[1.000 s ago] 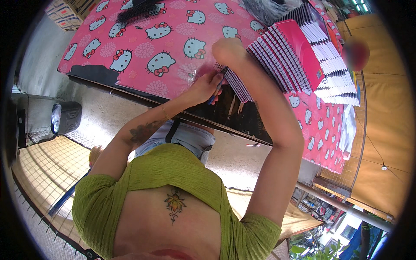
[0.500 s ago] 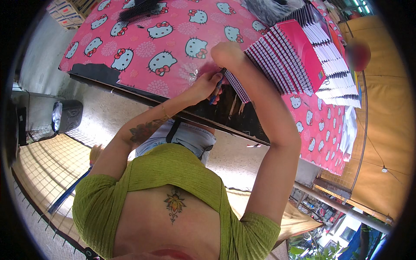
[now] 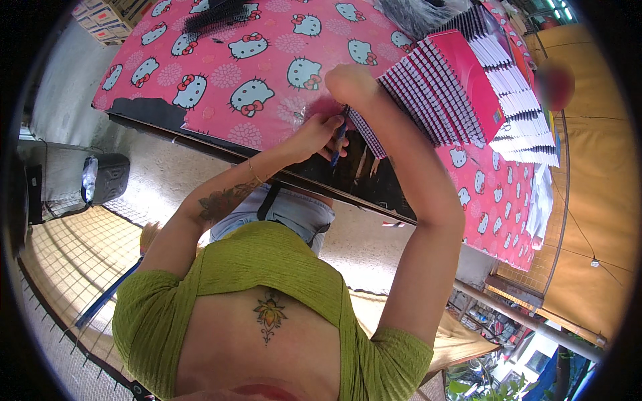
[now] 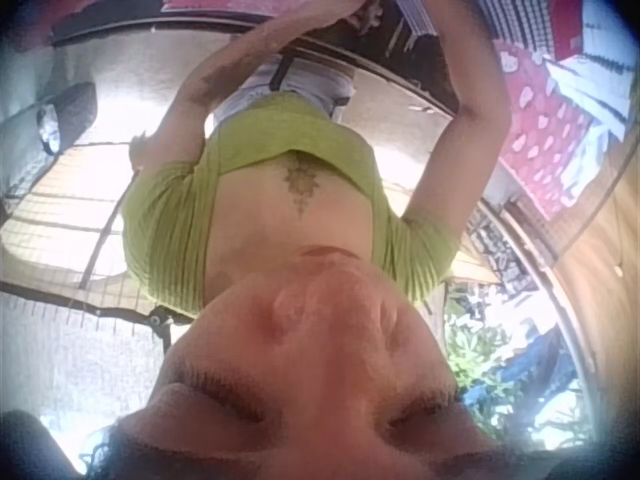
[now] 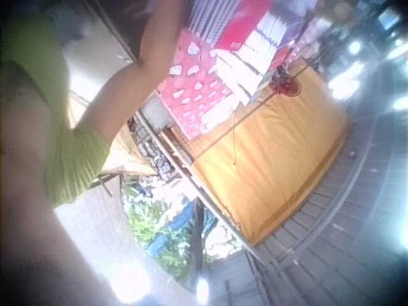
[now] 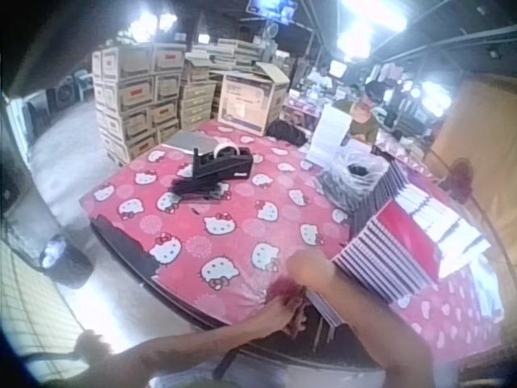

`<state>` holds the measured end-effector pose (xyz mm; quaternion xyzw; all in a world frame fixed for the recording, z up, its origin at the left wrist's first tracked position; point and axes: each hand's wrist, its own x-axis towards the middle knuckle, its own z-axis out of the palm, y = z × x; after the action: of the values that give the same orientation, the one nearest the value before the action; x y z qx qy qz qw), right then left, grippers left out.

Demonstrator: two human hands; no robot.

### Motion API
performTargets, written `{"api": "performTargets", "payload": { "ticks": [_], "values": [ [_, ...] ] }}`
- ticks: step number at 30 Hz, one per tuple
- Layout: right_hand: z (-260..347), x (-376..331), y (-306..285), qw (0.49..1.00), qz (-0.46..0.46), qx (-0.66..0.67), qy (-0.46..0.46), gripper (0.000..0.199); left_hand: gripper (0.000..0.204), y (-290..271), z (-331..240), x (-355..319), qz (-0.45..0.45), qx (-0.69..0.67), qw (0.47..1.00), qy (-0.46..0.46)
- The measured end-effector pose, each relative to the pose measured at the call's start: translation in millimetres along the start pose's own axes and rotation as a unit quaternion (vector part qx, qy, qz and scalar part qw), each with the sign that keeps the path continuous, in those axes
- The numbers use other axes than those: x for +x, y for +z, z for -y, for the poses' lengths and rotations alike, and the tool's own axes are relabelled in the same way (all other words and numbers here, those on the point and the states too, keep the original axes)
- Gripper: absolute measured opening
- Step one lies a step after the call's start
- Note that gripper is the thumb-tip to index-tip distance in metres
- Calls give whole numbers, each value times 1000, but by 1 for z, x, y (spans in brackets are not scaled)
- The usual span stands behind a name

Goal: The person uses scissors to trim the ends of metal spirals on a stack of notebooks, then places each trimmed notebook onto a growing stack.

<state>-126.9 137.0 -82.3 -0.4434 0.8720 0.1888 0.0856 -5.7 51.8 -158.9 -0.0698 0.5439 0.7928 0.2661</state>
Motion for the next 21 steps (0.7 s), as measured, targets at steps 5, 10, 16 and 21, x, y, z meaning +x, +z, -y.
{"api": "performTargets", "payload": {
  "ticks": [5,10,16,21],
  "values": [
    [4,0,-4,1000,20,-10,3,16,41,3,-8,0,-16,34,999,-5],
    [7,-1,-8,1000,18,-1,22,16,41,1,-7,-5,0,-4,999,-37],
    [10,3,-6,999,15,-14,31,14,41,-1,-6,-4,17,-29,998,-56],
    [9,5,2,1000,-3,-19,24,15,39,1,-7,4,0,-34,999,-38]
  ]
}}
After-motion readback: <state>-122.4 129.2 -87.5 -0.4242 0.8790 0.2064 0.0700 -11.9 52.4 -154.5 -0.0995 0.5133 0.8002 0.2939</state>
